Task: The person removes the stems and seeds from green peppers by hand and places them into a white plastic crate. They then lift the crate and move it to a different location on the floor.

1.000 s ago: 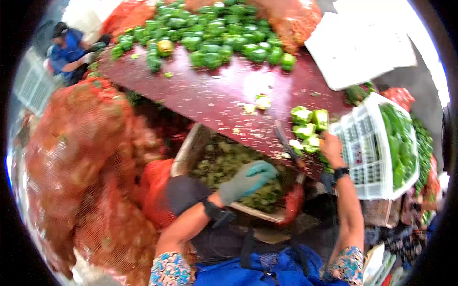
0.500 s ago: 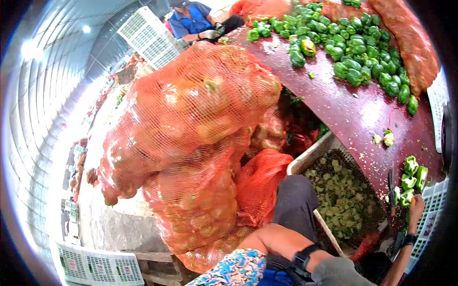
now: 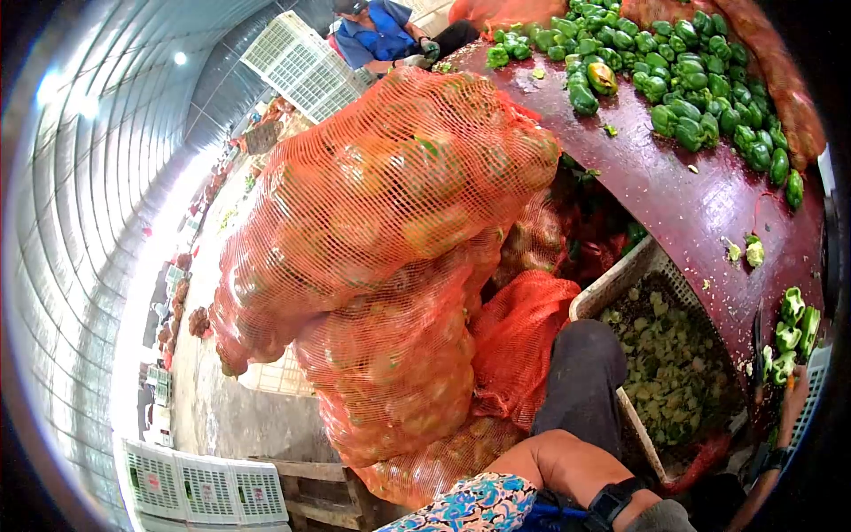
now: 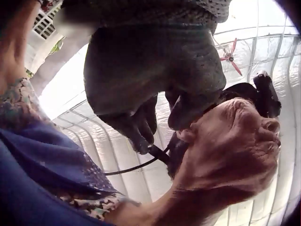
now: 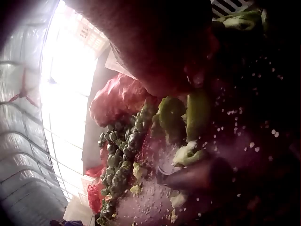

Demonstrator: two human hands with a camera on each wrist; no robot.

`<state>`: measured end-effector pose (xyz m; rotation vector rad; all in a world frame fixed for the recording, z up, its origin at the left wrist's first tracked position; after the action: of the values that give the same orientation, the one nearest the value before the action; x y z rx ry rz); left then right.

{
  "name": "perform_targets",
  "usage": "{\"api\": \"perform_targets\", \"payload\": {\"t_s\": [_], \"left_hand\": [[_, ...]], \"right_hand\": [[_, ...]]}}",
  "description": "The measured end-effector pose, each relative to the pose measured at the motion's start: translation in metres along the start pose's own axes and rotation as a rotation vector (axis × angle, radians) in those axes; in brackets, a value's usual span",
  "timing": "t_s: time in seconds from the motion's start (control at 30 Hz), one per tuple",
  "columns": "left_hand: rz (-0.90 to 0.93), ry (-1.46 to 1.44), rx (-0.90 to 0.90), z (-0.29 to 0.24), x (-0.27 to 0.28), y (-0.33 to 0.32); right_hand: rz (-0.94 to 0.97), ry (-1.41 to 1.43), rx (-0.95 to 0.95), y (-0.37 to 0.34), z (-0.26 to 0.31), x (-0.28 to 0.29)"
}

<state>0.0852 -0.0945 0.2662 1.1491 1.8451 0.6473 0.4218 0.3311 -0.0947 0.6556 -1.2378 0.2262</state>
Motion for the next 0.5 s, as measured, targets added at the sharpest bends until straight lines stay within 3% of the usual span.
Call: {"api": "perform_targets", "payload": {"t_s": [0.07,0.1,0.2,0.27,0.37,0.5], "left_hand": [[-0.001,-0.001,-0.002,0.001,0.001,0.0],[-0.004,0.0,-0.002,0.001,0.001,0.0],[-0.008,-0.006,-0.003,0.005,0.003,-0.001],[-0.013,-0.013,-0.007,0.006,0.004,-0.002],[-0.033,-0.011,-0.014,0.006,0.007,-0.003],[-0.041,-0.005,-0.033,0.004,0.009,-0.002]], "right_hand": [[0.126,-0.127,-0.157,0.003,0.029,0.017],[0.262,0.037,-0.173,0.009,0.024,0.018],[0.114,0.015,0.002,0.001,-0.025,-0.012],[0.133,-0.004,-0.063,-0.002,-0.057,-0.035],[0.147,0.086,-0.105,-0.001,-0.051,-0.025],[0.268,0.06,-0.152,0.014,0.169,0.114]]}}
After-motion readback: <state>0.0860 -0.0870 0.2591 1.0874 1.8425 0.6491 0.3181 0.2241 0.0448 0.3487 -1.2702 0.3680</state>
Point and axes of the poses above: each hand's wrist, its own y-axis towards the middle knuckle, its own x-axis out of the back of the hand, z = x × y, the point moved 2 cm from there along y, towards the middle knuckle, and after that the axes turned 5 degrees about -y, right-handed, at the moved point
